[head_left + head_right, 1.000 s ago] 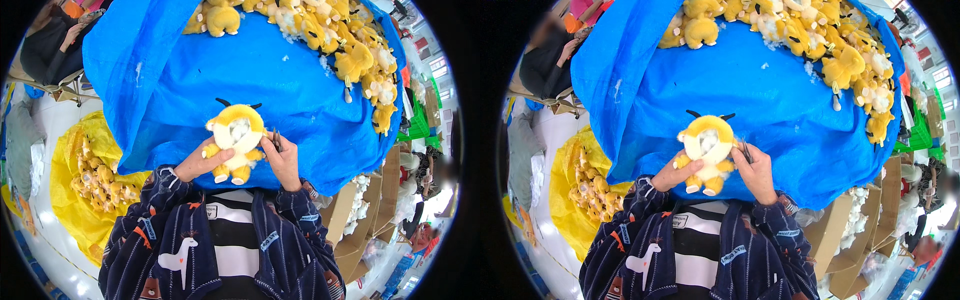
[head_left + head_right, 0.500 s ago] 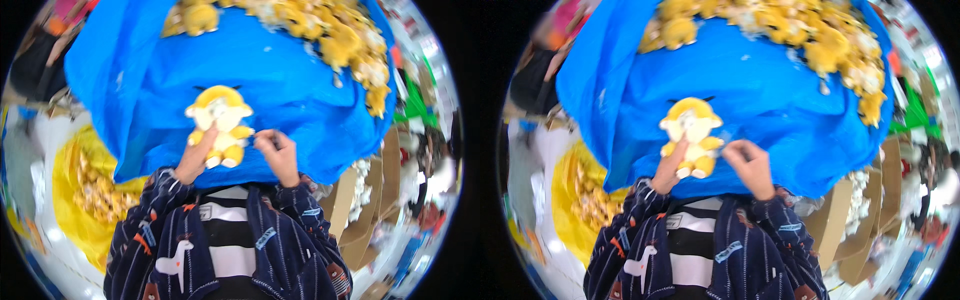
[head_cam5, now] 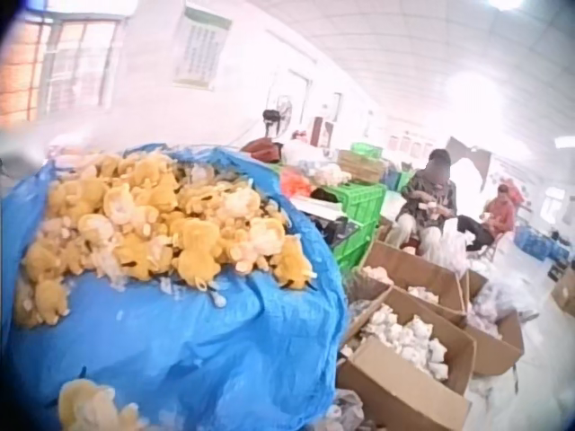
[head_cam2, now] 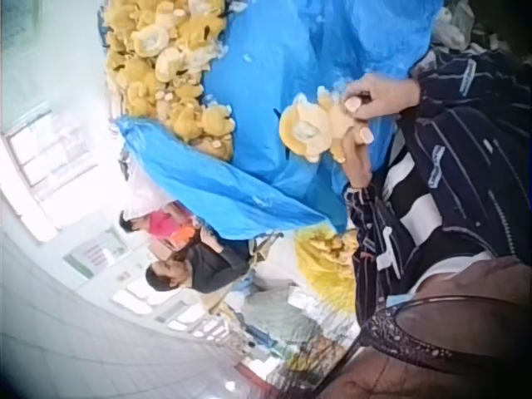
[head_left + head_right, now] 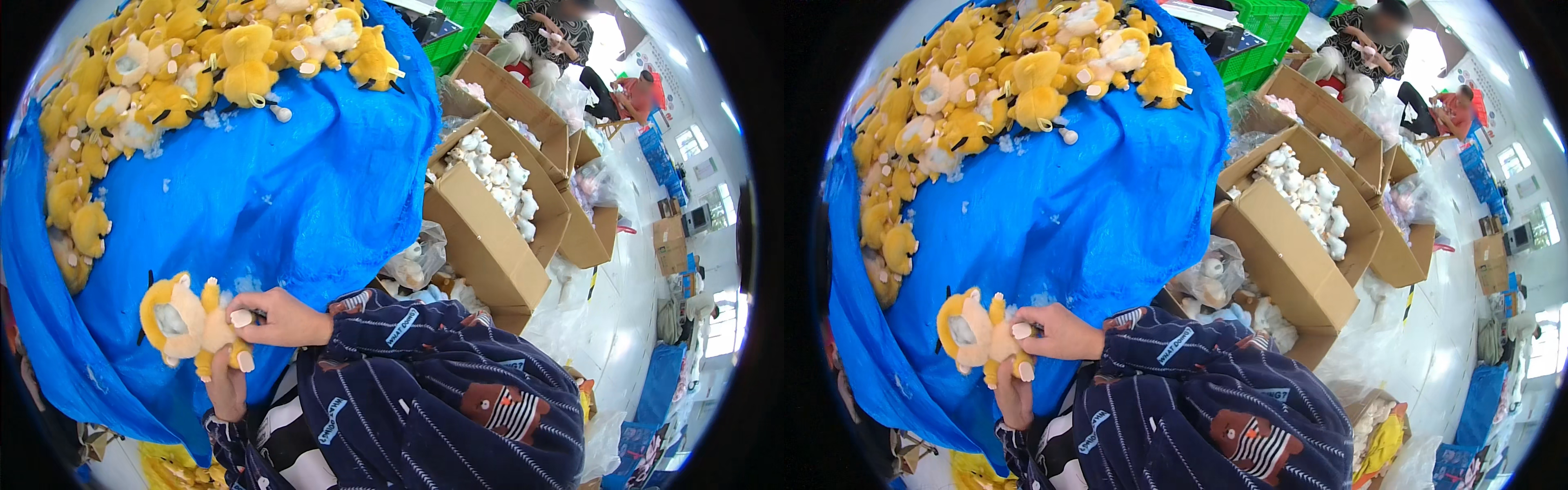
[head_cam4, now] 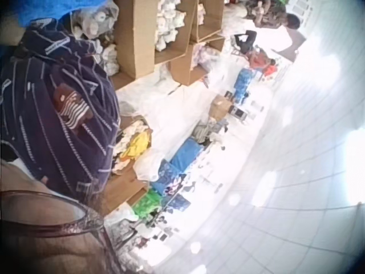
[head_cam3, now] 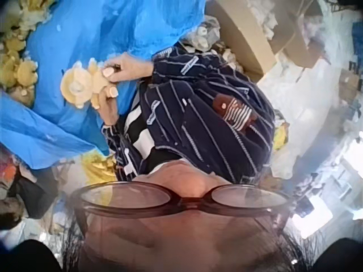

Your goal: The person repeatedly picks up small yellow plush toys from a blue tarp, uses scissors to trim loose threads or excess fabric, and places the finished items into a cardboard box. The process is repeated for multiple units in a production setting.

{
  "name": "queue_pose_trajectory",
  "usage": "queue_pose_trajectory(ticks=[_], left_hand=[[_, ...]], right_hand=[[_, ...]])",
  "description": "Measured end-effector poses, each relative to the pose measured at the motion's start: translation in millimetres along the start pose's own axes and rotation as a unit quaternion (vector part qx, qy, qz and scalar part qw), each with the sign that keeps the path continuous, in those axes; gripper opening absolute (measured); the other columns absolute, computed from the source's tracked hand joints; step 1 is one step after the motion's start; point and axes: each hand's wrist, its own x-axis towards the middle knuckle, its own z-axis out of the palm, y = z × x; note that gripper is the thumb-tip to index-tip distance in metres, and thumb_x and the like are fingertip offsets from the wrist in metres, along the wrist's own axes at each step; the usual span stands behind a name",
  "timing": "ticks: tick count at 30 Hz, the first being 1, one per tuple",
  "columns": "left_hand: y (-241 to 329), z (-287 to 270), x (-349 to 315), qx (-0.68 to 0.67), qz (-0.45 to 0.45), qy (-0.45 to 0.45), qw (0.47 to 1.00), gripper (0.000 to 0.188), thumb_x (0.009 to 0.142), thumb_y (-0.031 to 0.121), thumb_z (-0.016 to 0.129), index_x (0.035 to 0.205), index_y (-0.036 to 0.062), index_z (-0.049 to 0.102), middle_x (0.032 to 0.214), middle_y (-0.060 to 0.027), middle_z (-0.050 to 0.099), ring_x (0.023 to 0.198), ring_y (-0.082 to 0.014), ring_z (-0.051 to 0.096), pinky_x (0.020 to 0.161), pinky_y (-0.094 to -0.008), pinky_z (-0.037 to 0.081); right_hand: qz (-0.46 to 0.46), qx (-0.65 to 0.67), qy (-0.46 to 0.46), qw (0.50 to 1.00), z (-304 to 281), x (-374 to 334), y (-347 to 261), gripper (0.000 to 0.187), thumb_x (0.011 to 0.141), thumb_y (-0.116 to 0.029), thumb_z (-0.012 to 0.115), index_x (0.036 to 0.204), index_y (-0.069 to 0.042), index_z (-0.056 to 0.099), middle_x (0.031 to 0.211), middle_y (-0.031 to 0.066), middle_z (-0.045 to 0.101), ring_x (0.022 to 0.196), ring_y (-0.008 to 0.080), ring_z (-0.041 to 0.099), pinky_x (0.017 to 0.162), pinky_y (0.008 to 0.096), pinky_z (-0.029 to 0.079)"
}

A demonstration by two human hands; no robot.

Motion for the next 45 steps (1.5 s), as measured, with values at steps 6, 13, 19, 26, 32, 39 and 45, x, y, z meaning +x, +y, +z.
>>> queue_pose_trajectory(ticks=[6,13,19,26,32,39,45], left_hand=[[25.9,32.2,7.9,0.287,0.057,-0.023,0.956,0.041,0.087,-0.003,0.052,0.127,-0.0013,0.044,0.120,-0.0133,0.053,0.105,-0.0213,0.055,0.080,-0.0314,0.049],[49.4,-22.5,29.8,0.670,0.401,0.104,0.616,0.030,0.089,0.005,0.057,0.117,-0.0029,0.054,0.115,-0.0178,0.056,0.100,-0.0282,0.056,0.083,-0.0344,0.046],[68.7,-35.1,51.0,0.789,0.334,0.166,0.489,0.052,0.086,0.023,0.063,0.129,0.0006,0.045,0.132,-0.0197,0.046,0.122,-0.0354,0.043,0.100,-0.0433,0.034],[70.0,-55.1,56.7,0.818,0.344,0.172,0.427,0.054,0.087,0.029,0.061,0.132,0.0031,0.044,0.134,-0.0154,0.046,0.121,-0.0324,0.045,0.098,-0.0439,0.035],[83.3,-77.1,55.1,0.807,0.325,0.240,0.432,0.044,0.090,0.028,0.060,0.122,-0.0004,0.053,0.121,-0.0181,0.055,0.109,-0.0337,0.053,0.092,-0.0421,0.040],[92.4,-86.9,39.4,0.797,0.345,0.225,0.443,0.037,0.089,0.020,0.061,0.115,-0.0049,0.056,0.117,-0.0216,0.056,0.107,-0.0354,0.053,0.093,-0.0411,0.043],[88.6,-96.3,18.9,0.781,0.353,0.314,0.409,0.039,0.088,0.021,0.063,0.114,-0.0068,0.055,0.117,-0.0230,0.055,0.107,-0.0363,0.053,0.094,-0.0421,0.043]], right_hand=[[0.090,0.118,0.049,0.988,-57.5,-1.3,-14.0,0.015,0.088,-0.018,0.059,0.097,-0.007,0.057,0.075,-0.0011,0.055,0.060,0.0019,0.048,0.049,0.0195,0.038],[-0.012,-0.074,0.021,0.997,-77.1,-20.2,-12.5,0.024,0.082,-0.021,0.062,0.097,-0.003,0.060,0.081,0.0091,0.063,0.074,0.0167,0.062,0.063,0.0309,0.046],[-0.040,-0.183,-0.054,0.981,-67.7,-22.9,-7.9,0.029,0.080,-0.025,0.061,0.099,-0.003,0.061,0.071,0.0152,0.061,0.060,0.0274,0.061,0.052,0.0345,0.044],[-0.029,-0.203,-0.061,0.977,-62.6,-24.5,-2.9,0.027,0.079,-0.026,0.062,0.094,-0.004,0.061,0.068,0.0141,0.061,0.058,0.0292,0.060,0.051,0.0359,0.044],[-0.003,-0.226,-0.079,0.971,-61.8,-26.7,0.8,0.025,0.077,-0.027,0.064,0.092,-0.007,0.062,0.066,0.0129,0.061,0.059,0.0310,0.061,0.052,0.0391,0.045],[-0.002,-0.234,-0.106,0.967,-55.3,-26.1,11.4,0.023,0.075,-0.025,0.063,0.089,-0.007,0.062,0.065,0.0130,0.061,0.060,0.0312,0.061,0.053,0.0410,0.044],[-0.042,-0.241,-0.108,0.964,-45.7,-25.3,24.1,0.021,0.075,-0.025,0.062,0.088,-0.009,0.062,0.067,0.0134,0.061,0.062,0.0334,0.061,0.055,0.0427,0.046]])
